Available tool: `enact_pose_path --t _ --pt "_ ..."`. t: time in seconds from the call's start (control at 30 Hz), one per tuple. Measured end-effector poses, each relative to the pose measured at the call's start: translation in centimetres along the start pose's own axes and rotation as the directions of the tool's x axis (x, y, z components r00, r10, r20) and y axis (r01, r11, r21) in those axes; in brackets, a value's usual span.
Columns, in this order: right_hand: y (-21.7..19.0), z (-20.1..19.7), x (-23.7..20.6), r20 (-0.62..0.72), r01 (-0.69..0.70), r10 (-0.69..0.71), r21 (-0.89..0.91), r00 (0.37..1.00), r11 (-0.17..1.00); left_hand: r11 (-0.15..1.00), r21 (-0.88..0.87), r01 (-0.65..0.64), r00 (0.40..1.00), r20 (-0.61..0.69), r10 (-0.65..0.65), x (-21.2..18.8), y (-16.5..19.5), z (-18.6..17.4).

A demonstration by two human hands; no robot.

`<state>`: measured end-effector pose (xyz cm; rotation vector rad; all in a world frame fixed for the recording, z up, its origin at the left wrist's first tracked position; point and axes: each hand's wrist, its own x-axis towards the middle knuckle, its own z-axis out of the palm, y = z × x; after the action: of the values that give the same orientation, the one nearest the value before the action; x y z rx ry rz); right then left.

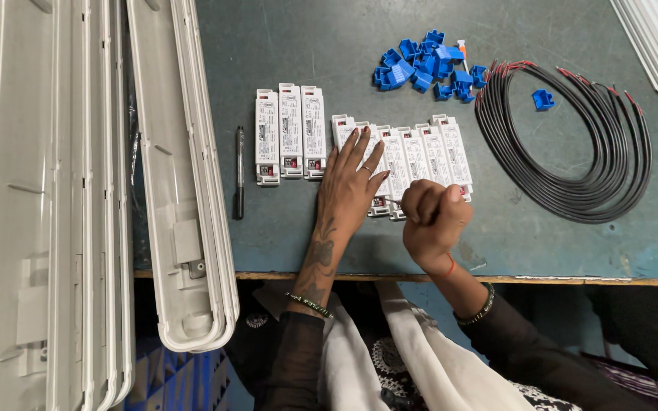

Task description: The person arranges white LED driver modules on a workbench, marks each module with a marker, and stacks the marked modules into a pile. At the end the person picks up a black wired connector and handles the wire leads.

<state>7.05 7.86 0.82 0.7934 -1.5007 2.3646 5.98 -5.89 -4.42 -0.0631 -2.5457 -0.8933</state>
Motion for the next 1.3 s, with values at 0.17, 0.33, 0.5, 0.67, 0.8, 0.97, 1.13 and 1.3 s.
enact_pose_path --t 0.17,0.33,0.5,0.67,0.8,0.97,1.13,1.3 --pt "0.6 0.4 -0.1 -0.035 -0.037 0.036 -0.040 0.999 0.998 1.000 -0.013 0.009 1.000 -0.004 -0.009 -0.1 -0.1 0.1" --pt "0.7 0.5 -0.6 -0.042 -0.046 0.043 -0.080 0.998 0.996 1.000 -0.008 0.012 1.000 -0.007 -0.012 -0.1 -0.1 0.1" --pt "0.2 0.0 -0.6 -0.060 -0.122 0.117 -0.074 0.991 0.990 0.999 0.007 0.032 0.999 0.007 -0.032 0.0 0.0 0.0" --pt "-0.2 0.1 -0.6 -0.074 -0.114 0.110 -0.058 0.991 0.992 0.999 -0.013 0.042 0.999 0.000 -0.042 0.2 0.4 -0.3" --pt "-1.3 -0.2 -0.3 -0.119 -0.054 0.054 -0.004 0.991 0.999 0.998 -0.060 0.022 1.000 -0.005 -0.022 -0.3 0.6 -0.4" --pt "-1.5 0.7 -0.6 -0.041 -0.056 0.059 0.075 0.997 0.996 0.935 -0.353 0.025 0.999 0.041 -0.011 -1.1 -0.5 -0.7" --pt "-0.2 2.1 -0.5 -0.015 -0.085 0.086 0.090 0.996 0.992 0.892 -0.451 0.026 0.999 0.042 -0.008 -1.6 -1.0 -1.3" --pt "1.4 2.9 0.7 -0.029 -0.080 0.083 0.092 0.996 0.993 0.796 -0.588 0.141 0.989 0.114 -0.091 -1.4 -1.1 -1.8"
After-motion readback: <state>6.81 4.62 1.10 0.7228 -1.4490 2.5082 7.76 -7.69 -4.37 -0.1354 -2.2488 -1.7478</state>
